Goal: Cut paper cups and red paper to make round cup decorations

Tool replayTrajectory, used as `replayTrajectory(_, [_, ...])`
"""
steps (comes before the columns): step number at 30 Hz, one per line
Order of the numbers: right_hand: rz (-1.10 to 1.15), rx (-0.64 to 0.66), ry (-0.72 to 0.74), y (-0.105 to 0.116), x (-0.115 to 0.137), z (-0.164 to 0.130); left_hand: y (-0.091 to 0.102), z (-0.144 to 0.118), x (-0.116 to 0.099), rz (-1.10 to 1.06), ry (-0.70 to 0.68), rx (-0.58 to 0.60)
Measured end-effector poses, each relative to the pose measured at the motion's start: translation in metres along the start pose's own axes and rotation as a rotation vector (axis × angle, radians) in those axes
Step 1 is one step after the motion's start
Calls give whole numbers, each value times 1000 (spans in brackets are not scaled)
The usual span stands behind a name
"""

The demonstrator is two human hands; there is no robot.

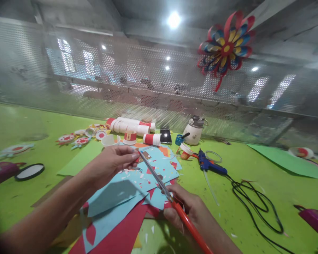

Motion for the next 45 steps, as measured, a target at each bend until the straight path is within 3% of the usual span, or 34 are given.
replayTrajectory(6, [61,20,-66,-2,0,2,0,0,0,-2,-6,7])
replayTrajectory(12, [230,87,-229,-8,0,0,0,0,1,-11,0,17])
replayTrajectory(17, [268,25,-153,-3,11,2,-1,-1,1,-2,12,19])
replayTrajectory(30, [64,117,-45,-5,2,4,0,0,2,19,18,25])
replayTrajectory(36, [47,53,-39,0,5,4,1,1,3,18,24,19])
replayTrajectory(45, [137,158,-134,-7,-3,-1,0,0,2,29,29,26])
Point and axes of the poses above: each hand's wrist, its own z-axis towards the middle knuckle, its own y-axis out of the back of the hand, x = y × z, the point moved 8 cm from there along z, towards the middle knuckle, and after that the axes turned 3 degrees about z, right-handed, at the moved point
